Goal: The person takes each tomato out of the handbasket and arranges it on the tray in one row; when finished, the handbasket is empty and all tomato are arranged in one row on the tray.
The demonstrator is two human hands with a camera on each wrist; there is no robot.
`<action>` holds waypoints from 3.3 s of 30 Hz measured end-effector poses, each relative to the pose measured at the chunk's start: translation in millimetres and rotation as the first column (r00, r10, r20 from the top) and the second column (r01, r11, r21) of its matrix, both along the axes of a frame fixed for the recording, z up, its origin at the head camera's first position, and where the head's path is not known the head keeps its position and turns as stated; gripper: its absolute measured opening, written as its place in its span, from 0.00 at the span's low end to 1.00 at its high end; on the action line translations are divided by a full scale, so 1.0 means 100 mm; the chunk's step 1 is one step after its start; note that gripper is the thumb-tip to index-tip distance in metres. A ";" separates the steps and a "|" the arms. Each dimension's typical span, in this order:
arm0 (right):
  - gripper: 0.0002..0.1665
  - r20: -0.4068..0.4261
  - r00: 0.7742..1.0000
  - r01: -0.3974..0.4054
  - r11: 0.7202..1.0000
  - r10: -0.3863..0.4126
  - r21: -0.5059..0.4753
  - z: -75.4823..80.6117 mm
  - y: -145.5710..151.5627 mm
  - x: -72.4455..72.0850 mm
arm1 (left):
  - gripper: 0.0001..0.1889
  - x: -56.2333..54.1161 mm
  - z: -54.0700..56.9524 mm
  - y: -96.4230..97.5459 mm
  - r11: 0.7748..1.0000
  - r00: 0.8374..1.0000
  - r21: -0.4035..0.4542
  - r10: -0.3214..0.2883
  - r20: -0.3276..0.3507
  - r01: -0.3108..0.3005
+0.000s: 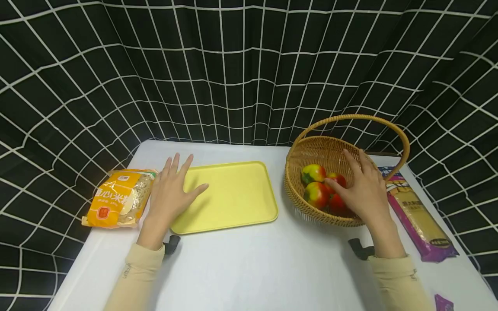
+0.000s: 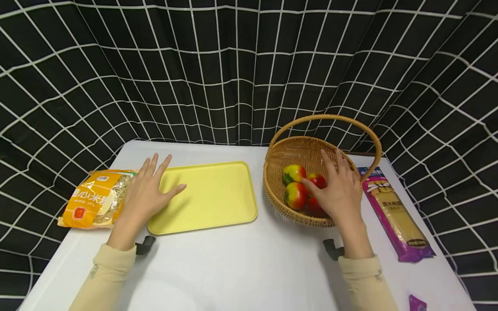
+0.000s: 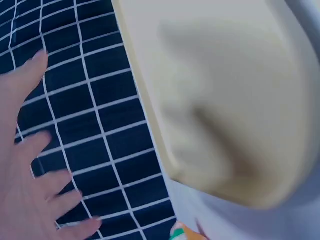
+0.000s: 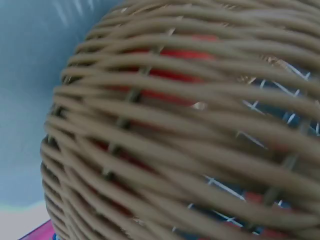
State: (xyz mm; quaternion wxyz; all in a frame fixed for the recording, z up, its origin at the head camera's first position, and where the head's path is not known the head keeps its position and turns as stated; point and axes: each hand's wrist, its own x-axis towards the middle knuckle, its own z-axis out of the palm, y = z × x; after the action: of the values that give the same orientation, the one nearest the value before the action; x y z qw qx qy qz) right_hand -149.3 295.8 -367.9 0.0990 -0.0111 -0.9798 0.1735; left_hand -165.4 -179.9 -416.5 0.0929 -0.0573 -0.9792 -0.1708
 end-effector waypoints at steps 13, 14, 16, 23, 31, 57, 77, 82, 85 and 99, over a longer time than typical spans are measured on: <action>0.58 0.235 0.971 -0.033 0.998 0.043 -0.048 0.04 0.11 -0.11 | 0.64 0.24 -0.10 -0.25 0.997 0.909 0.080 -0.048 0.414 0.016; 0.57 0.249 0.967 -0.043 0.998 0.055 -0.052 0.03 0.12 -0.13 | 0.65 0.26 -0.10 -0.27 0.996 0.899 0.090 -0.049 0.436 0.011; 0.56 0.280 0.957 -0.064 0.996 0.078 -0.061 0.03 0.13 -0.18 | 0.66 0.32 -0.11 -0.29 0.995 0.884 0.095 -0.052 0.464 0.008; 0.53 0.364 0.919 -0.130 0.988 0.149 -0.078 0.01 0.19 -0.32 | 0.68 0.46 -0.15 -0.37 0.994 0.867 0.109 -0.076 0.492 0.025; 0.47 0.408 0.889 -0.185 0.978 0.209 -0.099 -0.04 0.23 -0.40 | 0.65 0.52 -0.20 -0.39 0.990 0.868 0.127 -0.111 0.484 0.056; 0.39 0.369 0.919 -0.084 0.982 0.142 -0.168 -0.03 0.20 -0.37 | 0.62 0.55 -0.22 -0.36 0.987 0.866 0.157 -0.110 0.488 0.037; 0.38 -0.048 0.996 -0.091 0.927 0.079 -0.365 0.56 -0.31 0.08 | 0.63 0.56 -0.21 -0.38 0.988 0.863 0.154 -0.105 0.494 0.032; 0.36 -0.163 0.981 -0.169 0.886 0.108 -0.431 0.63 -0.60 0.22 | 0.63 0.55 -0.23 -0.37 0.987 0.859 0.157 -0.099 0.502 0.022; 0.35 -0.210 0.968 -0.225 0.852 0.139 -0.472 0.61 -0.80 0.26 | 0.63 0.55 -0.23 -0.37 0.988 0.858 0.154 -0.100 0.503 0.025; 0.36 -0.217 0.936 -0.351 0.659 0.279 -0.666 0.23 -1.76 0.09 | 0.60 0.57 -0.23 -0.36 0.988 0.865 0.152 -0.111 0.490 0.041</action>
State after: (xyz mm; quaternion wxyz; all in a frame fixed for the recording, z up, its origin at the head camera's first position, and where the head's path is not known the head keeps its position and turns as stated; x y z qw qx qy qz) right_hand -140.7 119.8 -344.7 0.1027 0.1307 -0.8232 0.5429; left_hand -108.3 -216.2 -440.0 -0.1650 -0.0436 -0.9532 -0.2497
